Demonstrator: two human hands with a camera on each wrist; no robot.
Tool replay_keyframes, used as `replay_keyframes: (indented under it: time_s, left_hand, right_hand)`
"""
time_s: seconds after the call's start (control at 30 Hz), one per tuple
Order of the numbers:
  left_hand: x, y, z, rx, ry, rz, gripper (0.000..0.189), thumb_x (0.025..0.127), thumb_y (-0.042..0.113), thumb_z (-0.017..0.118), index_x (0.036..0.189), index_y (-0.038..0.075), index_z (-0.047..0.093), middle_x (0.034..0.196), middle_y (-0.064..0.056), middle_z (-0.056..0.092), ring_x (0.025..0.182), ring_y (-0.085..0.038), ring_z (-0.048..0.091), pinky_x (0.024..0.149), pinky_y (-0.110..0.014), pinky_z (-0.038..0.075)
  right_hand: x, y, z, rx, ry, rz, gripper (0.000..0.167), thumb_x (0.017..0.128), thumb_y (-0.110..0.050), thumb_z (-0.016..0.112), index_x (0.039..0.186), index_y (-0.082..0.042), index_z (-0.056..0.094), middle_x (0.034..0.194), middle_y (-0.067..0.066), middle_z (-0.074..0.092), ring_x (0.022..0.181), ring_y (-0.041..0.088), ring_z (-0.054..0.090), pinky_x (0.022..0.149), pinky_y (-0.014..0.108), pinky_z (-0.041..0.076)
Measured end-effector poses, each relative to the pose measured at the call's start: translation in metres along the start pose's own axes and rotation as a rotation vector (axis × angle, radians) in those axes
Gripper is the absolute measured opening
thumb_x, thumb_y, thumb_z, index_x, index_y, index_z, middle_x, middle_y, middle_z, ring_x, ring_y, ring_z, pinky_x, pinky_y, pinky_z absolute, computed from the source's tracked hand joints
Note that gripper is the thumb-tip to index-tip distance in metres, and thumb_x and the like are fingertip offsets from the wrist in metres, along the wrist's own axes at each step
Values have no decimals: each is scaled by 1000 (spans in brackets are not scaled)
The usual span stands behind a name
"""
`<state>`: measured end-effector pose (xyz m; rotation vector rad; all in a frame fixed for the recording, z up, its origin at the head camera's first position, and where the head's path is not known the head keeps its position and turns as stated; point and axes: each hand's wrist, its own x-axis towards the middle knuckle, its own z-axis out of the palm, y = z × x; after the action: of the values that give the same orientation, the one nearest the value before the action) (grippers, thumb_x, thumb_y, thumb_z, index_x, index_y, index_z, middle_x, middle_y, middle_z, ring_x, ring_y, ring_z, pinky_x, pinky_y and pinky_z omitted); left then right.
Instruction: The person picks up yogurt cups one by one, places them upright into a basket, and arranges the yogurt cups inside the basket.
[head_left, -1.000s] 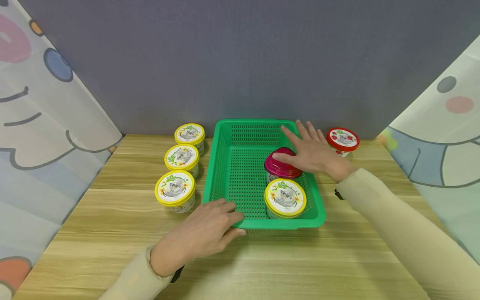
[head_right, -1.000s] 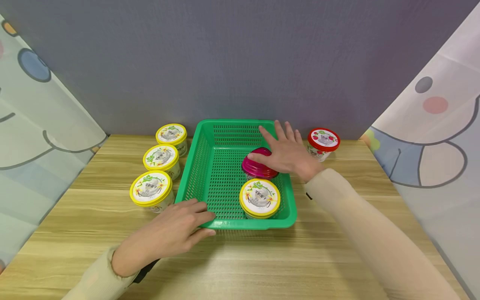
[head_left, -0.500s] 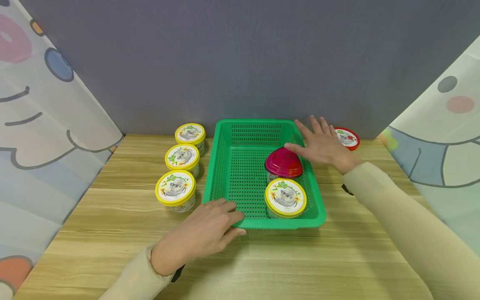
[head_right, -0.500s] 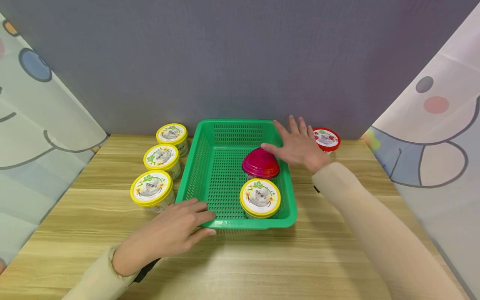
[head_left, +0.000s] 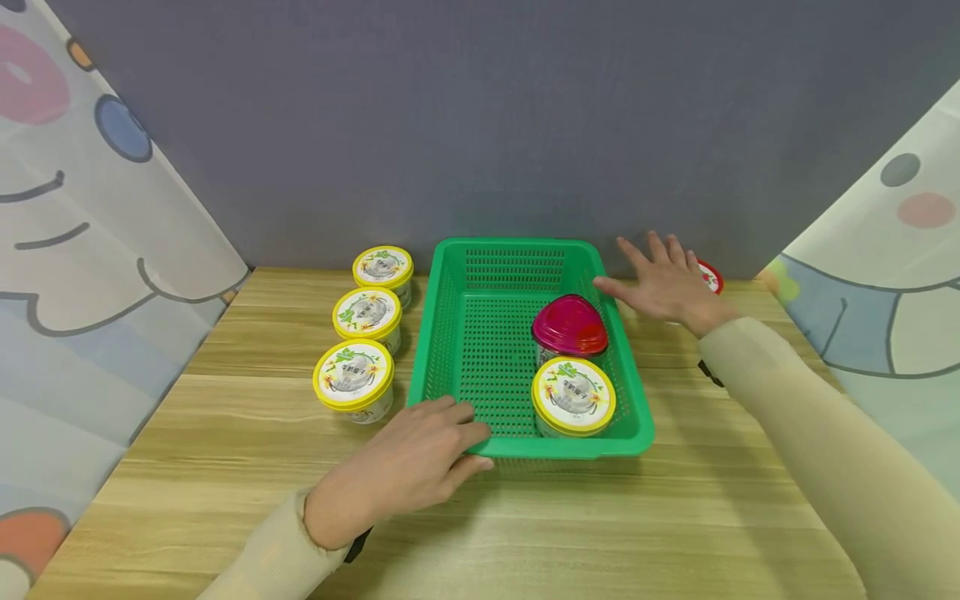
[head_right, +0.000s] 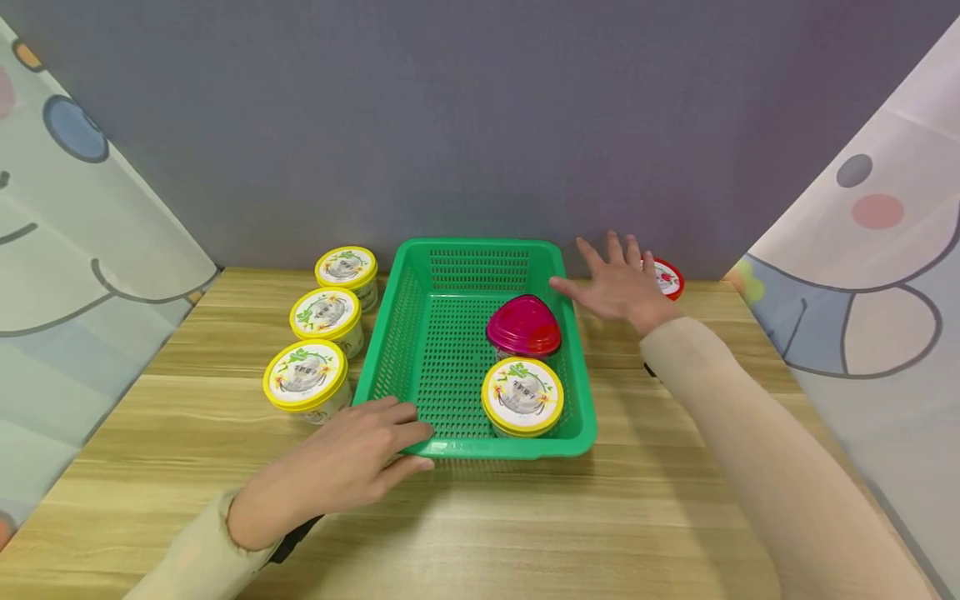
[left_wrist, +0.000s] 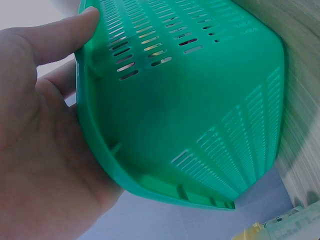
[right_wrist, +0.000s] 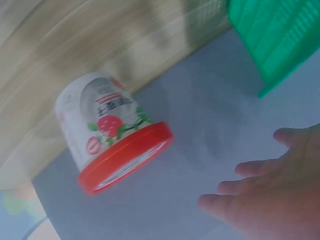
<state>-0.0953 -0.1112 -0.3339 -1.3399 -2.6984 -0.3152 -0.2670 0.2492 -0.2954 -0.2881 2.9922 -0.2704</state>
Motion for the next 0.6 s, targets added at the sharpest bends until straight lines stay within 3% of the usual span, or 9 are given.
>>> replay_keyframes:
  time_s: [0.27,0.6]
  left_hand:
    - [0,1,0,-4,-5,-3,21,97,36,69,87,19,61,78,10,43,72,-9,43,71,-29,44]
    - [0,2,-1,-12,-18,-21,21,97,36,69,87,19,61,78,10,44,73,-10,45,73,-30,46]
  right_hand:
    - [3,17,-1,10,-24,45,100,93,-81,29,164,-16,1,162,34,-13,145,59,-16,112,73,-9]
    - [8,38,8,-12,19,75,99,95,-78,33,164,-11,10,160,39,-1,144,64,-3,110,76,-1]
